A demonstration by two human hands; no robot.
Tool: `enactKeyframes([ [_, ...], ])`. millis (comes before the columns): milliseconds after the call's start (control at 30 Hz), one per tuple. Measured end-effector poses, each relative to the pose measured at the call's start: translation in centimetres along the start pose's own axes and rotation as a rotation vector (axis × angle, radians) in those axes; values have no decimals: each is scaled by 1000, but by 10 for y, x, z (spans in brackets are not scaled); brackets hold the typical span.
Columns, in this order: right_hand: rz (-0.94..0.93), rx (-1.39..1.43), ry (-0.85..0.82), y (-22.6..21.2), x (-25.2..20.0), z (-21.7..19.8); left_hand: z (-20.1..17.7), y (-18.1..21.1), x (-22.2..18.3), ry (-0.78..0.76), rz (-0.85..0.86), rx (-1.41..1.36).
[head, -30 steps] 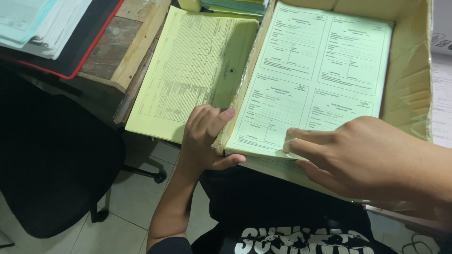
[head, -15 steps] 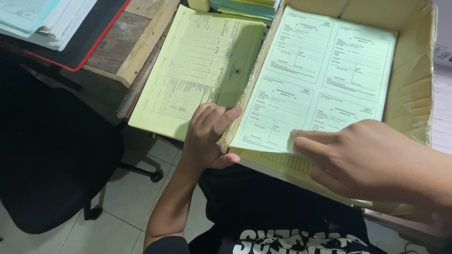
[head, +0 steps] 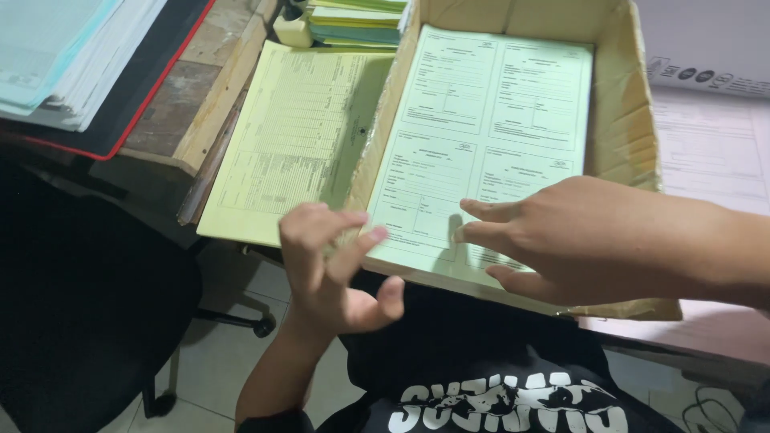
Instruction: Organizing and inspecting stacks of printed forms and invoices within a cardboard box
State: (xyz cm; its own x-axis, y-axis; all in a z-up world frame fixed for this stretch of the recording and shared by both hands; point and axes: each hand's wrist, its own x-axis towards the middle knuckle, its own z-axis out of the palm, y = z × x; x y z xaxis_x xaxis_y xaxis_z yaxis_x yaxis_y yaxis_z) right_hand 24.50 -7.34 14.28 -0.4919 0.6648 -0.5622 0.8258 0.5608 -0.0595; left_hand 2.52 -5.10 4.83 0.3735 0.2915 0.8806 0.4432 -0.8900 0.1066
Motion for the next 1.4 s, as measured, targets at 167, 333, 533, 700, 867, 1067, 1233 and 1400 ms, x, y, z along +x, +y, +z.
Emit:
enactKeyframes([
  [167,-42,-5,426,21,-46,21,27,42,29,-138,242,-73],
  [333,128,-155,928,42,-102,56,58,43,27,-603,36,16],
  [533,791,501,951,70,-158,140,62,45,32,-687,21,7],
  [700,1148,397,366,103,-160,212,66,48,31,-715,38,29],
  [867,1352,585,76,78,-158,186,71,50,27,-717,55,75],
  [1067,1405,325,316,77,-164,223,70,52,31,-763,144,143],
  [1233,1482,68,357,86,-163,255,70,52,37,-806,188,160],
  [1400,1509,-342,580,94,-160,291,73,48,31,-800,174,163],
])
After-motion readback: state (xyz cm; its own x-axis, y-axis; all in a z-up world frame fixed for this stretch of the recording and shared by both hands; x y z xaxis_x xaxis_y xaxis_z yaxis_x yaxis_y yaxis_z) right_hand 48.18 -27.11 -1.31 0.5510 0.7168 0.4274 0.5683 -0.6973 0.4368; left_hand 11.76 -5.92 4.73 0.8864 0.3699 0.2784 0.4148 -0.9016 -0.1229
